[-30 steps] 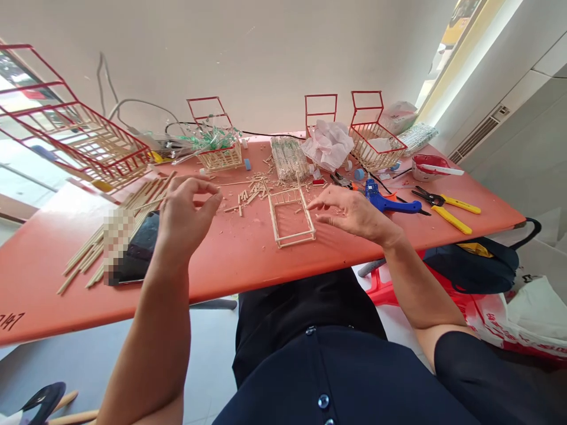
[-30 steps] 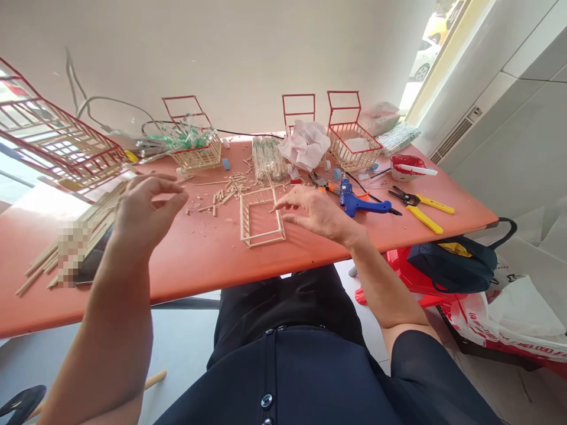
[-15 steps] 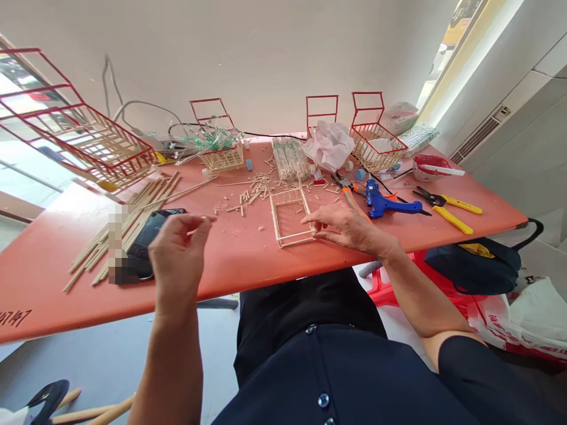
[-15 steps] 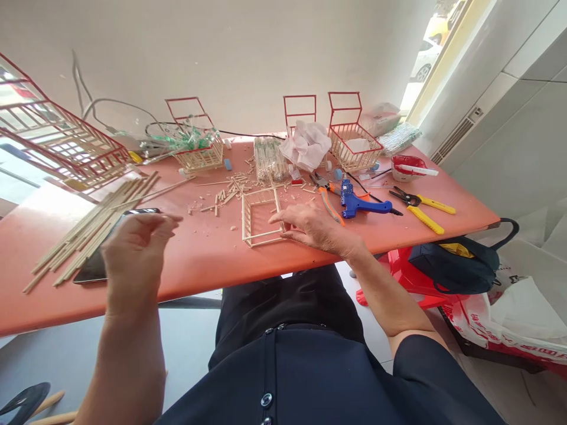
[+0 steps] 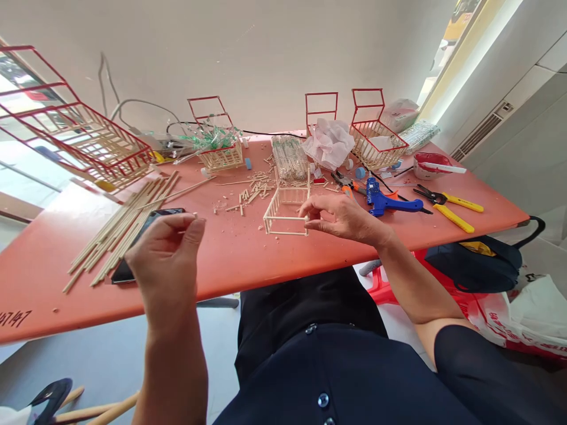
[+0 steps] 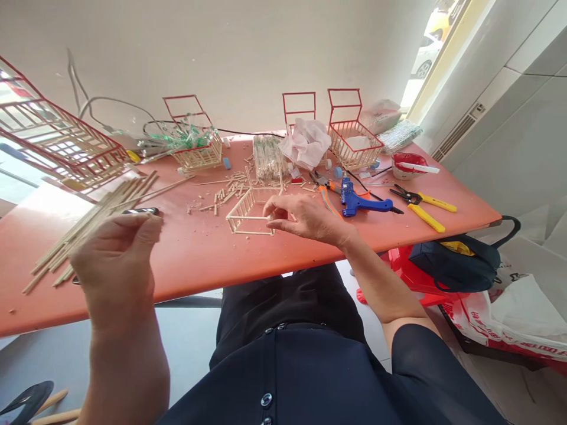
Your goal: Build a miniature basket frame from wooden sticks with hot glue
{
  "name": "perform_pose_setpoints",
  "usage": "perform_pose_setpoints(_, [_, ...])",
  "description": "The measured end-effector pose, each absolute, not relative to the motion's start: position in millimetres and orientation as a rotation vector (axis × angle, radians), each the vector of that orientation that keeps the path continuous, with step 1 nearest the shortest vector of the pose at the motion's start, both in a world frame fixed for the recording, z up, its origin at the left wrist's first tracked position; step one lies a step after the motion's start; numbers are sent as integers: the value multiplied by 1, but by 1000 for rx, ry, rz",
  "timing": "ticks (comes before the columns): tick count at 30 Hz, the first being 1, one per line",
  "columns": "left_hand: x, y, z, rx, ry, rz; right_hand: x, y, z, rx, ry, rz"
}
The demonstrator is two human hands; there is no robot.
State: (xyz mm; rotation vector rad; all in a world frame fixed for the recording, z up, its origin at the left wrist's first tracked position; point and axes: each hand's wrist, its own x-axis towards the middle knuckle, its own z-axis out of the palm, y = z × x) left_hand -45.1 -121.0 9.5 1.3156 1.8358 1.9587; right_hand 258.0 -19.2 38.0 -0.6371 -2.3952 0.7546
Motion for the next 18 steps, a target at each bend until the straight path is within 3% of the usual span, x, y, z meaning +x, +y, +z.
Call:
perform_pose_setpoints(3, [-1,-134,9,1268,1558,1873,251,-17,43,-633,-2394,770])
perform_pose_setpoints(7, [42,-135,6,1217,1520,1672,244,-17,42,-636,-2367,784])
perform_pose_setpoints(18, [53,-114,-1,1150,1595,1548,238,-21,41,-628,-2370,782])
